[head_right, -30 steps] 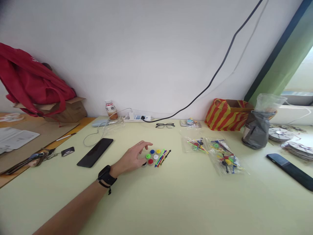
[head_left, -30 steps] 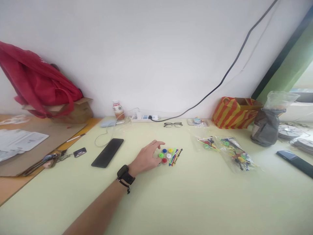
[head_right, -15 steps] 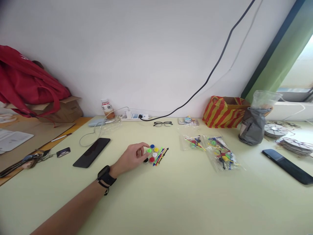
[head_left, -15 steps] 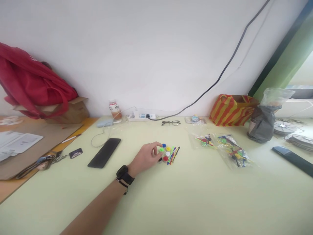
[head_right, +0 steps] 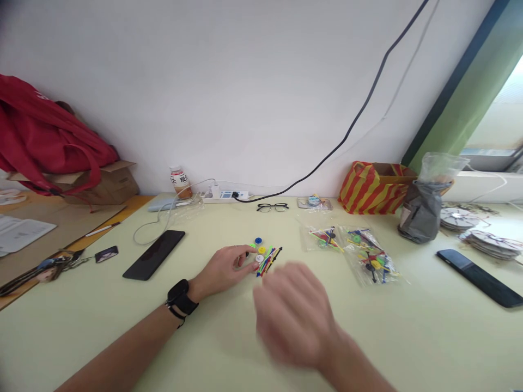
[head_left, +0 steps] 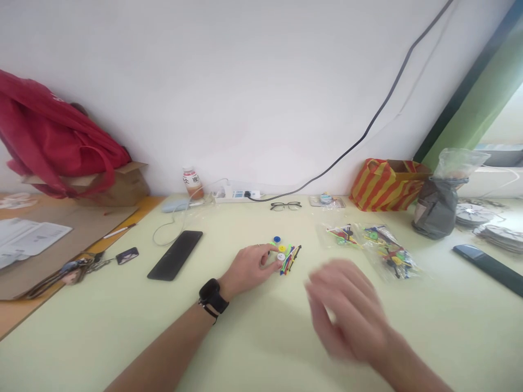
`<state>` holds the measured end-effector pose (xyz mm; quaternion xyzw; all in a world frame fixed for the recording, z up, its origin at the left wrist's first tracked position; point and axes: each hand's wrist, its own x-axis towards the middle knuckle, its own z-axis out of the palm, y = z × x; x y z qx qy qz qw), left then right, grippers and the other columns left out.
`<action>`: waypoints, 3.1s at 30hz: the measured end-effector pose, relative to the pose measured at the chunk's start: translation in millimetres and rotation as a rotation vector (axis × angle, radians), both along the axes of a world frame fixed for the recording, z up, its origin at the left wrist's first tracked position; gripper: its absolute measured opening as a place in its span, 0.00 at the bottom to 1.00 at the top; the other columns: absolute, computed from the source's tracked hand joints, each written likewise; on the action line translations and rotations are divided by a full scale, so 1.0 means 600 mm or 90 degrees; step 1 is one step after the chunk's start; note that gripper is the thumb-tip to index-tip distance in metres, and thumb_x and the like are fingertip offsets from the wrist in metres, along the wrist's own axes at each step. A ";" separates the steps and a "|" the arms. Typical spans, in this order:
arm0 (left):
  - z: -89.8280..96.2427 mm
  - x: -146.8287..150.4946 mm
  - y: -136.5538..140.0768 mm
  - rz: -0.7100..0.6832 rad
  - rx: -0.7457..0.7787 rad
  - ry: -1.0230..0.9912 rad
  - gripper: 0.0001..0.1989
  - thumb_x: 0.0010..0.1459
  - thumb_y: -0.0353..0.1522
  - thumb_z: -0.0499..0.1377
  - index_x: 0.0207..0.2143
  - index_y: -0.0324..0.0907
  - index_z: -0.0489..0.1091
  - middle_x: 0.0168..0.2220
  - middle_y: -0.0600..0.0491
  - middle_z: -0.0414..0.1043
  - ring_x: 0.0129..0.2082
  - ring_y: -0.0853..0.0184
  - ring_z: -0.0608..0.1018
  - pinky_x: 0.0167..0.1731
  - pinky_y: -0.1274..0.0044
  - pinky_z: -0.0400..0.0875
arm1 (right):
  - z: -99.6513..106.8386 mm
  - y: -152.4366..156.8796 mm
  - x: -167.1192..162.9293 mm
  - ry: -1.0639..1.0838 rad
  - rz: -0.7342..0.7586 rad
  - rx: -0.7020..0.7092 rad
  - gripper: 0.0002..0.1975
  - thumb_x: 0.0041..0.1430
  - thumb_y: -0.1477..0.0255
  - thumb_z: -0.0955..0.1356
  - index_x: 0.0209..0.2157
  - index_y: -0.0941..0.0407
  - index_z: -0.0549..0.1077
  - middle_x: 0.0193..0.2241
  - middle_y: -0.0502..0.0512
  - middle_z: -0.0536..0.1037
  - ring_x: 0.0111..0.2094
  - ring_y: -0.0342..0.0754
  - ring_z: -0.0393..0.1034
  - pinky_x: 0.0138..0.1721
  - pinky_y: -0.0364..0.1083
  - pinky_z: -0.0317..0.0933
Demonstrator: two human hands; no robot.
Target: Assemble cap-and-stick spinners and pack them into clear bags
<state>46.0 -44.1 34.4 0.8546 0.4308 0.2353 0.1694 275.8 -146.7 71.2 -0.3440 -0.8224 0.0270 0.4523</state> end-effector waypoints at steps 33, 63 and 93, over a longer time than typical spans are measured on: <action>-0.016 0.025 -0.005 -0.007 -0.018 -0.234 0.13 0.68 0.39 0.58 0.49 0.46 0.79 0.44 0.50 0.80 0.40 0.64 0.79 0.46 0.71 0.74 | -0.112 0.148 0.028 0.089 -0.071 -0.193 0.06 0.72 0.67 0.63 0.42 0.52 0.70 0.36 0.56 0.77 0.40 0.53 0.71 0.43 0.52 0.66; -0.023 0.044 -0.033 -0.110 -0.286 -0.479 0.12 0.64 0.37 0.65 0.48 0.44 0.81 0.47 0.45 0.78 0.48 0.59 0.81 0.52 0.65 0.80 | -0.072 0.090 -0.002 0.194 0.050 -0.385 0.07 0.70 0.65 0.66 0.43 0.50 0.75 0.38 0.53 0.80 0.33 0.48 0.70 0.36 0.48 0.66; -0.021 0.040 -0.042 -0.041 -0.185 -0.425 0.03 0.58 0.30 0.67 0.34 0.40 0.79 0.33 0.49 0.81 0.35 0.64 0.81 0.41 0.72 0.77 | -0.069 0.078 -0.022 0.451 0.086 -0.615 0.18 0.65 0.52 0.69 0.44 0.52 0.70 0.29 0.47 0.68 0.26 0.42 0.57 0.27 0.43 0.54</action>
